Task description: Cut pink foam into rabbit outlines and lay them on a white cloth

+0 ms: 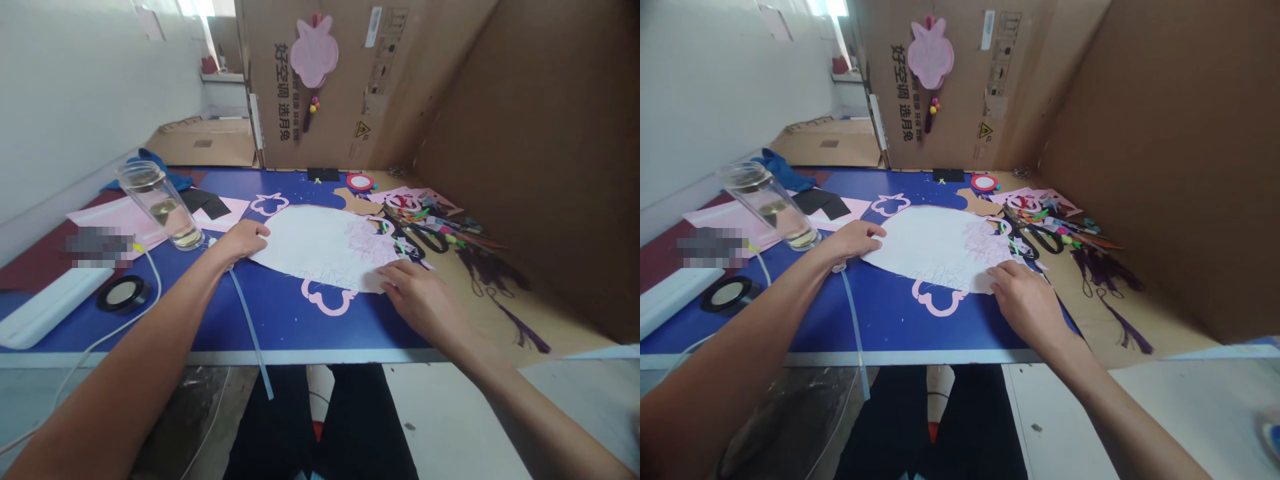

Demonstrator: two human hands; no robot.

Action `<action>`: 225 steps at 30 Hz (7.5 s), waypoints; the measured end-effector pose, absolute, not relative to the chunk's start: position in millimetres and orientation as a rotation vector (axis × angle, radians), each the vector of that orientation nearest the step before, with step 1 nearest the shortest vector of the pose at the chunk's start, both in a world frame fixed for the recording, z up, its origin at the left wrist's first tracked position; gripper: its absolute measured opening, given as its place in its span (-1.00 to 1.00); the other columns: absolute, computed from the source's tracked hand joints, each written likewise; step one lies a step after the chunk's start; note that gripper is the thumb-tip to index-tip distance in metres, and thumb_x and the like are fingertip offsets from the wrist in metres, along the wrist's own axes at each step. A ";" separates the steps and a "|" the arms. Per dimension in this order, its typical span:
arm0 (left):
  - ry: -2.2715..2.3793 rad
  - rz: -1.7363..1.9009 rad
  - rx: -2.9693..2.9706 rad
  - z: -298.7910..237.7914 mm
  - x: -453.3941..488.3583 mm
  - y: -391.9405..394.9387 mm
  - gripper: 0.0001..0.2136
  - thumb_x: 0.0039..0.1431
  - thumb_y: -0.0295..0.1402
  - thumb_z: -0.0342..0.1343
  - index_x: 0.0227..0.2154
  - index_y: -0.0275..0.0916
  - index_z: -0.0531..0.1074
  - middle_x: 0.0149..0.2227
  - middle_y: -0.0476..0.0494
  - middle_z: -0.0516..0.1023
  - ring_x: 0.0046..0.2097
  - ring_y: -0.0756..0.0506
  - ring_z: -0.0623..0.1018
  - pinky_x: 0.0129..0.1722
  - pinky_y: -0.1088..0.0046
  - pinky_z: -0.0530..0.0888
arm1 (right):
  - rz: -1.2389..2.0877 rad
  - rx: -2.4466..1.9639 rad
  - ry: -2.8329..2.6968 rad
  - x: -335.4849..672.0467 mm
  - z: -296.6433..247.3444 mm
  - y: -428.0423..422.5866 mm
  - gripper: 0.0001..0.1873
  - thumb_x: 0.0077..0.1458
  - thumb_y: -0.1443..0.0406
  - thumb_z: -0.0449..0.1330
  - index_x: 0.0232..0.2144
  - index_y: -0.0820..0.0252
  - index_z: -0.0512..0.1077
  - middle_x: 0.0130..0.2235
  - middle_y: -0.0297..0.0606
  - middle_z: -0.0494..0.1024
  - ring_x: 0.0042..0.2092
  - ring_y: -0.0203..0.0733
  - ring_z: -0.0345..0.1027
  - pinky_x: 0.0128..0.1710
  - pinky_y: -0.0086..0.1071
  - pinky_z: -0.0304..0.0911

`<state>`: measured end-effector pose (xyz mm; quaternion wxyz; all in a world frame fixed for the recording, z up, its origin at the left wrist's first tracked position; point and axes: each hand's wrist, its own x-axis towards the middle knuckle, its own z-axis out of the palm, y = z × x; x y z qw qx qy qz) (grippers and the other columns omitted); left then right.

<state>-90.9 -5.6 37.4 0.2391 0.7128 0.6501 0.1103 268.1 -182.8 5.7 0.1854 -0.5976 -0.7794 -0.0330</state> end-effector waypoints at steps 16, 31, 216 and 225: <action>1.545 0.353 2.388 38.4 -61.9 -50.4 -0.62 0.31 -0.26 0.11 0.11 -0.17 0.62 0.08 -0.29 0.60 0.02 -0.24 0.62 0.09 0.18 0.48 | 0.199 -1.497 -2.403 199.6 9.9 -213.6 -0.77 0.49 0.29 0.12 -0.20 0.12 0.56 -0.16 -0.13 0.56 -0.15 -0.03 0.52 -0.22 -0.22 0.37; 1.188 0.425 2.429 50.6 -51.6 -121.5 -0.69 0.34 -0.32 0.16 0.09 -0.16 0.59 0.14 -0.20 0.60 0.10 -0.21 0.60 0.14 0.21 0.49 | 0.294 -1.472 -2.283 201.4 7.7 -235.7 -0.81 0.46 0.31 0.11 -0.05 0.06 0.53 0.00 -0.08 0.58 -0.03 0.05 0.54 -0.07 -0.08 0.49; 1.218 0.573 1.274 23.5 -14.5 -39.7 -0.71 0.36 -0.04 0.20 -0.08 -0.13 0.52 -0.35 -0.22 0.71 -0.49 -0.11 0.59 -0.46 0.33 0.49 | -0.102 -1.039 -1.790 225.4 2.9 -91.6 -0.89 0.30 0.31 0.33 -0.21 -0.01 0.68 -0.20 -0.19 0.62 -0.20 -0.07 0.53 -0.19 -0.16 0.49; 1.022 0.693 0.901 23.7 -7.9 -38.8 -0.86 0.25 -0.58 0.25 -0.15 -0.34 0.57 -0.19 -0.34 0.73 -0.39 -0.06 0.68 -0.29 0.42 0.63 | -0.084 -0.931 -1.817 224.0 9.5 -95.6 -0.88 0.30 0.36 0.34 -0.21 0.03 0.67 -0.19 -0.20 0.68 -0.25 -0.14 0.55 -0.32 -0.28 0.47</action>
